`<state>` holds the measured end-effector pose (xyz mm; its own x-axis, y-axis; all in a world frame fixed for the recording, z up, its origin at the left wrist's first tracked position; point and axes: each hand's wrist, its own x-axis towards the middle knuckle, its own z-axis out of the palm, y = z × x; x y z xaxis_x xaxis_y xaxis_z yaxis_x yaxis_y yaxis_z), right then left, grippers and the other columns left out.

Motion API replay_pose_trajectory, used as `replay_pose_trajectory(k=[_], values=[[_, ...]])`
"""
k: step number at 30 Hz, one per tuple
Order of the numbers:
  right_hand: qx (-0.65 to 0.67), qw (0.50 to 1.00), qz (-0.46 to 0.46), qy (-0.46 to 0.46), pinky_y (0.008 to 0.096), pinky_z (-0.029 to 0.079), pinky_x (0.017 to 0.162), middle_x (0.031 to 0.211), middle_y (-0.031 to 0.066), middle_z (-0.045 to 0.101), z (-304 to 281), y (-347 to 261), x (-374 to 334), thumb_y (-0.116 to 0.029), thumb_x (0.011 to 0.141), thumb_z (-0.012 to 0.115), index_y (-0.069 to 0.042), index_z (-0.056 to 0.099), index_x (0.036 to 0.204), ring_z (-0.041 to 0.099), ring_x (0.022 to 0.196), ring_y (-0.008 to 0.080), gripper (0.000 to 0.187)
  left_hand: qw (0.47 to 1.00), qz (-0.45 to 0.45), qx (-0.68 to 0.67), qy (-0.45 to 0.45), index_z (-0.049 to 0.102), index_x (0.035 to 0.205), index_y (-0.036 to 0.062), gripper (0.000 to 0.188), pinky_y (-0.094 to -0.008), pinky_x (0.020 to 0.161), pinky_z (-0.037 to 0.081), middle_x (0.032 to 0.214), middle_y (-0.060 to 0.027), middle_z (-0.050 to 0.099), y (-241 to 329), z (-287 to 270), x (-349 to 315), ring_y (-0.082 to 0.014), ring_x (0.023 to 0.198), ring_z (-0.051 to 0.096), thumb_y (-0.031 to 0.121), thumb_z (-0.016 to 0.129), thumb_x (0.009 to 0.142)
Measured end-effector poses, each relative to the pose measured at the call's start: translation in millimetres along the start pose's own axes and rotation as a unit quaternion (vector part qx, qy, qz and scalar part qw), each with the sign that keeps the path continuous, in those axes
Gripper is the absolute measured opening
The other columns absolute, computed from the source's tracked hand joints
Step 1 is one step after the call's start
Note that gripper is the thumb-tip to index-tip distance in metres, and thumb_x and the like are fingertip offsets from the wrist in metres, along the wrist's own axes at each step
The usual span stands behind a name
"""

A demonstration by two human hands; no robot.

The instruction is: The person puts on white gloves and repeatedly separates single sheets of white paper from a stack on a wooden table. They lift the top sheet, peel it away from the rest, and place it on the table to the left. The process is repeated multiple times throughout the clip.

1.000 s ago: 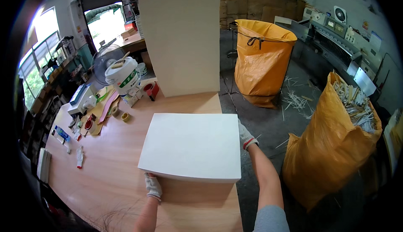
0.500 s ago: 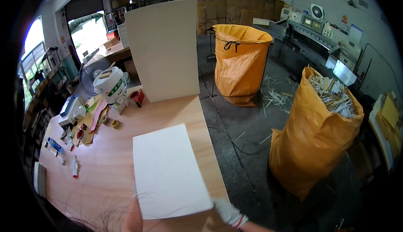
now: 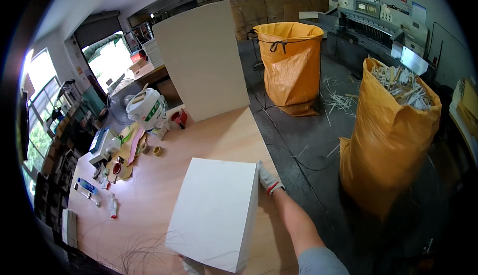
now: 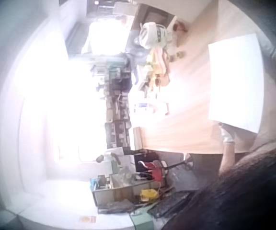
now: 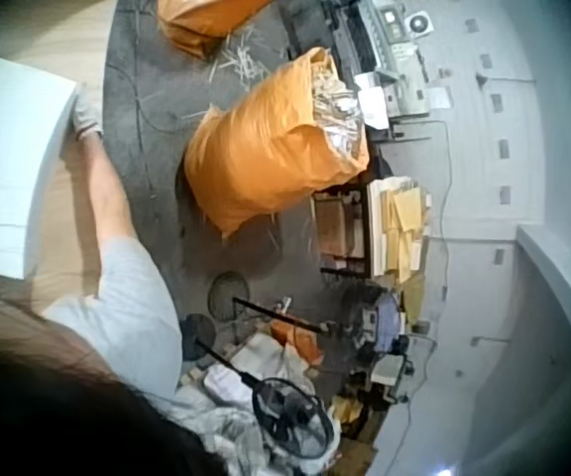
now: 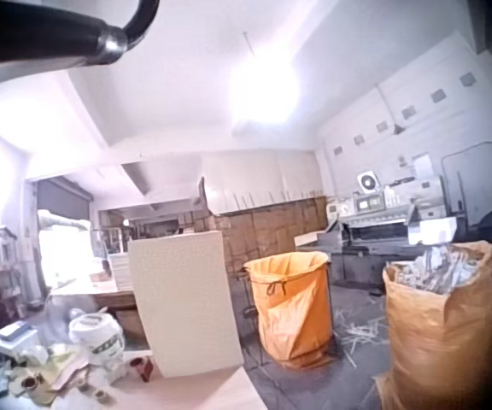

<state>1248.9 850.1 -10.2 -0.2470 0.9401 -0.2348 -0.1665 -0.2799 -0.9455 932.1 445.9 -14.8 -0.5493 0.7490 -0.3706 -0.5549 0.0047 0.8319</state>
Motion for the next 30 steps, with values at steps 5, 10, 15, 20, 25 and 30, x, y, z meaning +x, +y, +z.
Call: replay_pose_trajectory(k=[5,10,15,20,25,30], values=[[0.135,0.99,-0.046,-0.004,0.0319,0.032,0.115,0.144,0.0097,0.052,-72,57,-51,-0.054,0.109,0.028,0.003,0.049,0.145,0.046,0.133,0.0199,0.07,0.997,0.008,-0.011,-0.071,0.046,0.148,0.0053,0.054,-0.0383,0.099,0.05,0.136,-0.0111,0.06,17,27,59,-0.0255,0.126,0.057,0.042,0.038,0.109],[0.013,0.991,0.022,0.13,0.0346,0.038,0.111,0.13,0.0094,0.066,-34,14,-218,-0.054,0.109,0.024,-0.001,0.06,0.137,0.057,0.124,0.0237,0.07,0.995,-0.002,-0.014,-0.099,0.047,0.147,0.0054,0.053,-0.0388,0.099,0.05,0.137,-0.011,0.06,45,27,83,-0.0258,0.126,0.057,0.041,0.039,0.109],[0.23,0.965,-0.035,0.12,0.0351,0.043,0.104,0.113,0.0088,0.072,-69,71,-315,-0.047,0.111,0.023,0.001,0.07,0.118,0.064,0.108,0.0202,0.067,0.989,-0.034,-0.019,-0.144,0.048,0.147,0.0055,0.053,-0.0393,0.1,0.049,0.137,-0.011,0.06,37,29,65,-0.0262,0.127,0.057,0.041,0.039,0.108],[0.255,0.96,-0.076,0.09,0.0417,0.035,0.116,0.148,0.015,0.052,-122,128,-393,-0.065,0.103,0.032,0.001,0.044,0.149,0.048,0.136,0.0321,0.081,0.979,-0.075,-0.014,-0.191,0.049,0.146,0.0056,0.053,-0.0398,0.1,0.048,0.138,-0.0109,0.06,13,43,38,-0.0266,0.127,0.056,0.041,0.039,0.108],[0.333,0.932,-0.043,0.135,0.04,0.029,0.12,0.154,0.0171,0.045,-150,169,-422,-0.059,0.104,0.042,0.002,0.038,0.153,0.043,0.141,0.0321,0.078,0.968,-0.091,-0.002,-0.235,0.05,0.146,0.0057,0.052,-0.0403,0.101,0.048,0.138,-0.0109,0.06,4,35,11,-0.027,0.127,0.056,0.04,0.039,0.108],[0.245,0.95,-0.087,0.174,0.0353,0.047,0.098,0.106,0.0083,0.072,-69,77,-436,-0.038,0.11,0.036,-0.002,0.066,0.117,0.064,0.103,0.021,0.047,0.98,-0.039,0.084,-0.178,0.051,0.145,0.0058,0.052,-0.0408,0.101,0.047,0.138,-0.0108,0.06,12,-7,-29,-0.0273,0.128,0.056,0.04,0.039,0.108]])
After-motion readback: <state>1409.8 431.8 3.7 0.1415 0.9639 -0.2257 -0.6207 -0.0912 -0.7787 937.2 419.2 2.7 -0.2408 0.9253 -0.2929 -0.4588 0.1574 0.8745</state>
